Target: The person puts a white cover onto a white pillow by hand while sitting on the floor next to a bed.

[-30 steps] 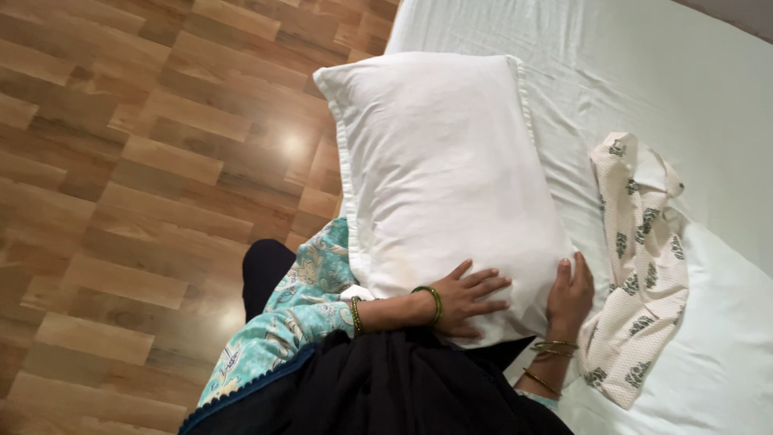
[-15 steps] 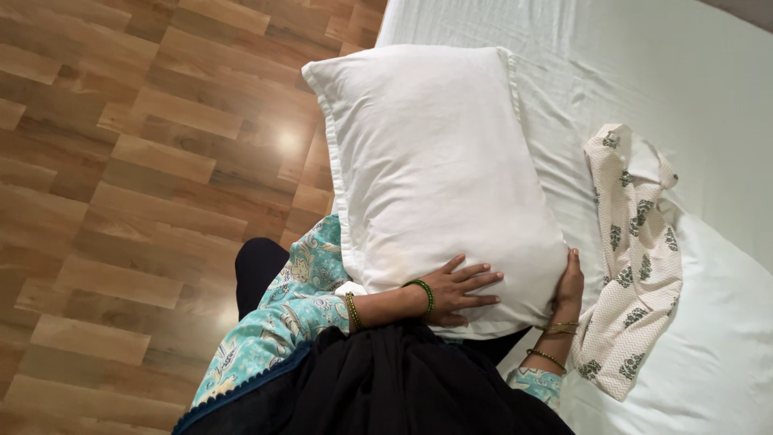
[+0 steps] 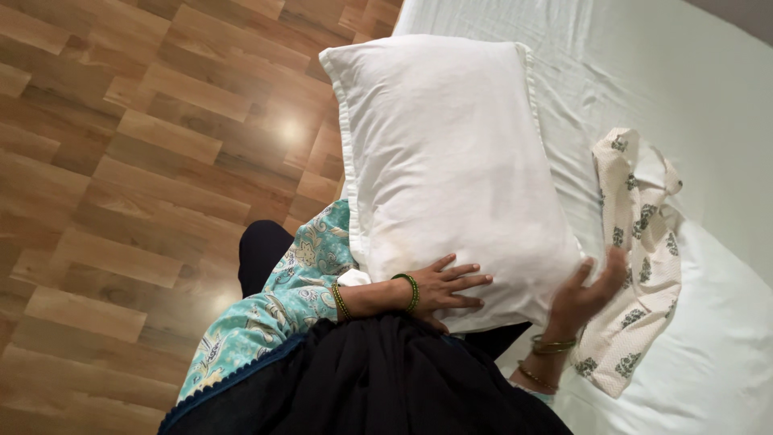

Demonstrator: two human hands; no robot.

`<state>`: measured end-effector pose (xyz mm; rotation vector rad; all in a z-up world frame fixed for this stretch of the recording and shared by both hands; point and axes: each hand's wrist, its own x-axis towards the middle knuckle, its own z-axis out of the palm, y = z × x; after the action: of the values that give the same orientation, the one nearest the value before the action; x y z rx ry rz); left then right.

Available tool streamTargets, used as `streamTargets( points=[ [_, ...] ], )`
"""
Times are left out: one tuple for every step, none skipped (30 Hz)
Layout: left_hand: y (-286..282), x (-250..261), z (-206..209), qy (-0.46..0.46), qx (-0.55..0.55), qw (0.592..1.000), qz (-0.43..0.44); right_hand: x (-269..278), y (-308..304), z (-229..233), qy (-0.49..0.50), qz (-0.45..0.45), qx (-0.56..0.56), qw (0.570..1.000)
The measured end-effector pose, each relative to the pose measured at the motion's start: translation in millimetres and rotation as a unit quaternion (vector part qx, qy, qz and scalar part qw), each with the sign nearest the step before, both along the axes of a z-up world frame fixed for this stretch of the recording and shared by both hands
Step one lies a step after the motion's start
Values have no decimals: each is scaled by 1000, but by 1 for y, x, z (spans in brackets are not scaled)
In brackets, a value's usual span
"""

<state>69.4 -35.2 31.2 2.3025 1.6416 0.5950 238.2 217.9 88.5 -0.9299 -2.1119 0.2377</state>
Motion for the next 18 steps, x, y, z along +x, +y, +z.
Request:
streamTargets(
  points=[
    [0, 1, -3, 0, -2, 1000, -5, -13, -23, 1, 39, 88, -8, 995],
    [0, 0, -6, 3, 12, 1000, -2, -22, -50, -1, -22, 121, -8, 992],
    [2, 0, -10, 6, 26, 1000, 1, -32, -72, -4, -82, 155, -8, 984],
    [5, 1, -15, 5, 26, 1000, -2, -45, -90, -9, -160, 122, -14, 979],
    [6, 2, -19, 5, 25, 1000, 0, -55, -99, -12, -237, 93, -21, 967],
    [7, 3, -23, 4, 24, 1000, 2, -58, -100, -11, -238, 94, -22, 966],
    [8, 3, -27, 3, 21, 1000, 5, -60, -101, -12, -237, 70, -3, 969],
    [8, 3, -29, 13, 24, 1000, 5, -61, -100, -15, -237, 46, 16, 970],
    [10, 4, -30, 24, 29, 999, 5, -60, -95, -14, -238, 48, 17, 970],
    [10, 5, -30, 23, 30, 999, 8, -57, -88, -12, -245, 26, 12, 969],
    [10, 4, -28, 14, 29, 999, 4, -56, -79, -10, -249, 0, 8, 969],
    [10, 3, -26, 5, 28, 1000, 1, -56, -72, -9, -247, -1, 11, 969],
    [11, 2, -24, 5, 31, 1000, 0, -54, -65, -8, -251, -24, -13, 968],
    [12, 2, -24, 3, 25, 1000, -1, -51, -58, -8, -255, -46, -37, 965],
    [12, 2, -24, 0, 17, 1000, -1, -50, -49, -7, -256, -46, -36, 965],
    [14, 1, -26, -1, 18, 1000, 0, -49, -39, -6, -244, -57, -53, 967],
    [15, 3, -28, -8, 30, 1000, 4, -47, -32, -6, -235, -66, -72, 967],
    [15, 5, -31, -15, 41, 999, 7, -44, -28, -7, -237, -64, -72, 967]
  ],
)
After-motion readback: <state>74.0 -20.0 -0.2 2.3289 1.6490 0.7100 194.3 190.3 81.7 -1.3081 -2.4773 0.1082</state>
